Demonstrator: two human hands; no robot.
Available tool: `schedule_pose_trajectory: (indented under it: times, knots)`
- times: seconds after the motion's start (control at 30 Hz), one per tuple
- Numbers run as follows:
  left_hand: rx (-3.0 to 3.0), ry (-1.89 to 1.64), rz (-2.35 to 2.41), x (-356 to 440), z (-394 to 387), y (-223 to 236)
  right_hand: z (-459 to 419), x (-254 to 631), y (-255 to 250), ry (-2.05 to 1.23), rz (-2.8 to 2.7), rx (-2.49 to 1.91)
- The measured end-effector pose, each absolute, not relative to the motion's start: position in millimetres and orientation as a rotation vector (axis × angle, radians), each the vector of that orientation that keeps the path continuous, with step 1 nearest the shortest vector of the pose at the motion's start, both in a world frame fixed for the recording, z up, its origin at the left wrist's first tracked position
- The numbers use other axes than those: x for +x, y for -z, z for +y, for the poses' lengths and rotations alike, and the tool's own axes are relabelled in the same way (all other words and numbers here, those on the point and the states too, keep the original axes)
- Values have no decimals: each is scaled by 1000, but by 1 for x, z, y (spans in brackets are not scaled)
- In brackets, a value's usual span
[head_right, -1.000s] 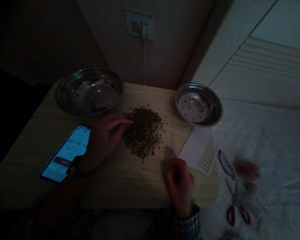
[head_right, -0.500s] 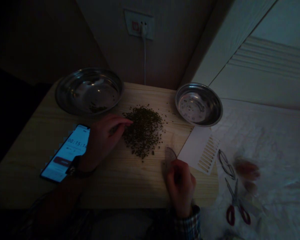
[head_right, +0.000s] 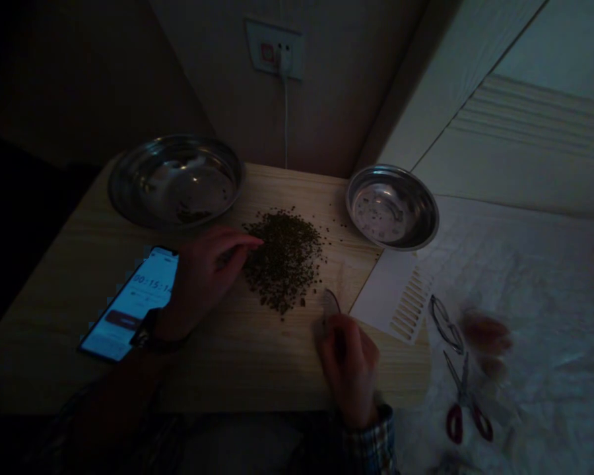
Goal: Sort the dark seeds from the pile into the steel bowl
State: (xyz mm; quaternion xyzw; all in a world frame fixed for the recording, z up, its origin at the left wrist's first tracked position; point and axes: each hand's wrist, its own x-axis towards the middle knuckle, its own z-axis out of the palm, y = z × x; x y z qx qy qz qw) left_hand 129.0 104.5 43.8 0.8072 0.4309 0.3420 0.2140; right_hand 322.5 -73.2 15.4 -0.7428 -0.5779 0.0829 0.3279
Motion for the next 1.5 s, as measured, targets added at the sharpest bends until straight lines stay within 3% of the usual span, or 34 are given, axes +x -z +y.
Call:
schedule_pose_trajectory:
  times: [0.53, 1.5]
  knots:
    - [2132, -1065, 1129, 120, 104, -52, -50, 280, -22, -341, -1155, -2181]
    - [2291, -841, 1078, 132, 98, -36, -10, 260, -17, -366, -1183, -1968]
